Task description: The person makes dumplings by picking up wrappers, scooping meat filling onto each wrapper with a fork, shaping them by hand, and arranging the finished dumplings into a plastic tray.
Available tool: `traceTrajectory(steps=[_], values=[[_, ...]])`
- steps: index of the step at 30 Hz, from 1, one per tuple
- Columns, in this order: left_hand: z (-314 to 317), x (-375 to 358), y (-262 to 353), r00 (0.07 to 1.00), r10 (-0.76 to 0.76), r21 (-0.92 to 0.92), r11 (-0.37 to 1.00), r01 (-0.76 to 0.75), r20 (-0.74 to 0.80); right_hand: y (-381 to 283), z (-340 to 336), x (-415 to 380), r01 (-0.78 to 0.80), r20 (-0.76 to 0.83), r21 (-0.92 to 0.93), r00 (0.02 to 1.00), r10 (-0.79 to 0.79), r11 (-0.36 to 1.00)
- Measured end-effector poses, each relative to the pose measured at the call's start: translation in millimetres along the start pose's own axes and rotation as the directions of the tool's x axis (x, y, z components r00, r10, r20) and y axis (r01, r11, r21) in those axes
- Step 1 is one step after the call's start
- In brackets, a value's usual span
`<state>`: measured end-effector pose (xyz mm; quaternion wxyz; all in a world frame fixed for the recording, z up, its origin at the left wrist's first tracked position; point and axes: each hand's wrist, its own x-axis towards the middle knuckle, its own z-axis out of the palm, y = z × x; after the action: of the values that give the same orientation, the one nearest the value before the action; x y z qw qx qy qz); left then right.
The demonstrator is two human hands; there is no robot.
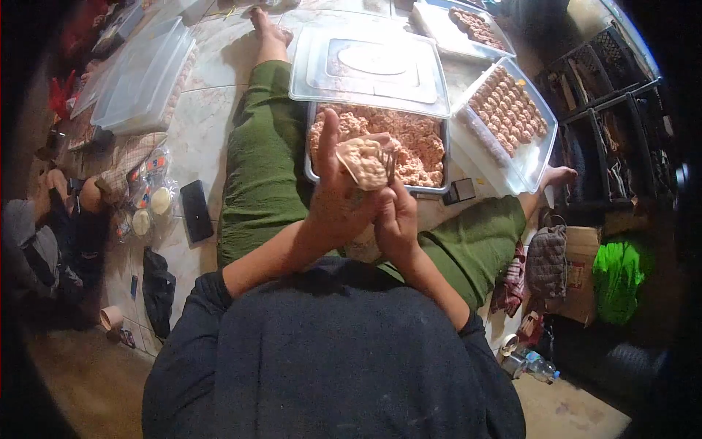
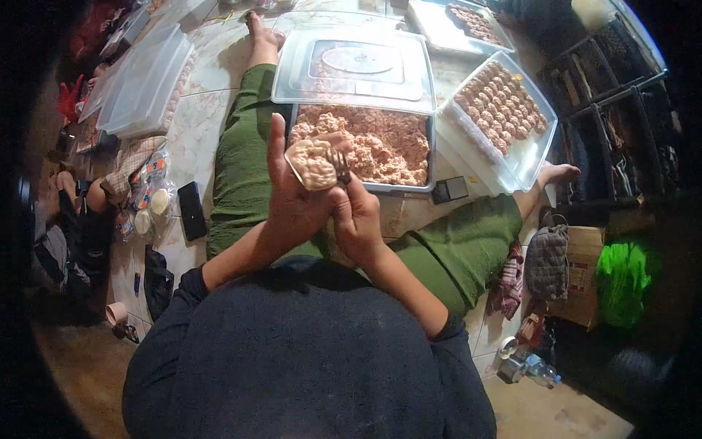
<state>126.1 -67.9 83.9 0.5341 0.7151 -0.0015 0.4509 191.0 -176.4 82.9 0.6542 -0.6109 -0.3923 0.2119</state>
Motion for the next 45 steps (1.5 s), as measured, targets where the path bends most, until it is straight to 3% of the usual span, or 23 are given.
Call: traceTrajectory(steps=[1,4,5,8,9,12,13,16,17,20,21,24,28,33,36,38,40,42,44,45], values=[[1,-1,6,0.978,-0.204,-0.25,0.95,0.188,-0.04,-2,-7,-1,-0.23,0.055,0.144,0.973,0.224,0.963],[-13,5,5,0.966,-0.255,-0.527,0.817,0.235,0.036,12,-13,9,0.045,0.149,0.085,0.987,-0.057,0.995],[-15,6,2,0.97,-0.234,-0.522,0.819,0.237,0.073,10,-22,11,0.131,0.241,-0.109,0.965,-0.102,0.985],[-29,10,3,0.958,-0.185,-0.093,0.973,0.21,0.219,2,-16,15,0.318,0.11,-0.298,0.948,-0.299,0.9],[-27,11,8,0.969,-0.205,-0.08,0.973,0.217,0.138,-1,-20,4,-0.008,0.053,-0.098,0.999,0.013,0.995],[-21,5,0,0.986,-0.166,-0.163,0.973,0.163,-0.007,-2,-16,-7,0.026,0.075,-0.073,0.997,-0.02,0.997],[-17,4,0,0.991,-0.133,-0.209,0.97,0.126,-0.022,-1,-11,-9,-0.022,0.151,-0.089,0.988,0.035,0.996],[-18,5,3,0.991,-0.087,-0.114,0.989,0.099,0.106,8,-4,-4,0.191,0.177,-0.185,0.971,-0.158,0.964],[-20,5,3,0.992,-0.102,-0.037,0.994,0.105,0.073,7,-6,0,0.254,0.216,-0.249,0.955,-0.202,0.935],[-24,1,-4,0.975,-0.223,-0.073,0.972,0.222,-0.004,2,-11,3,0.134,0.185,-0.459,0.981,-0.053,0.878],[-25,0,-4,0.974,-0.222,0.007,0.975,0.223,-0.039,-5,-13,2,0.106,0.148,-0.461,0.988,-0.041,0.881],[-29,2,-10,0.982,-0.173,-0.004,0.985,0.174,-0.08,-1,-7,-9,0.012,0.042,-0.175,0.999,-0.004,0.984],[-21,1,-13,0.981,-0.14,-0.112,0.986,0.126,-0.132,7,11,-13,0.214,0.104,-0.244,0.975,-0.194,0.946],[-20,-3,-17,0.986,0.007,0.159,0.987,0.02,-0.169,12,17,-8,0.286,0.18,-0.469,0.957,-0.226,0.836],[-22,5,-22,0.973,0.192,0.288,0.946,-0.149,-0.127,11,17,-3,0.292,0.216,-0.569,0.955,-0.204,0.768],[-19,7,-19,0.975,0.116,0.17,0.982,-0.083,-0.192,-2,8,0,0.327,0.27,-0.643,0.943,-0.194,0.693],[-11,4,-8,0.935,-0.216,-0.159,0.971,0.177,-0.281,-7,-2,7,0.293,0.198,-0.673,0.956,-0.217,0.679],[-16,11,-5,0.972,-0.144,-0.08,0.988,0.131,-0.187,-9,-11,15,0.32,0.178,-0.661,0.946,-0.271,0.679],[-37,12,-2,0.979,-0.191,0.103,0.977,0.184,0.069,-12,-17,21,0.405,0.202,-0.602,0.911,-0.359,0.688],[-43,24,5,0.98,-0.06,0.244,0.97,0.012,0.19,-24,-19,20,0.354,0.184,-0.604,0.934,-0.307,0.714]])
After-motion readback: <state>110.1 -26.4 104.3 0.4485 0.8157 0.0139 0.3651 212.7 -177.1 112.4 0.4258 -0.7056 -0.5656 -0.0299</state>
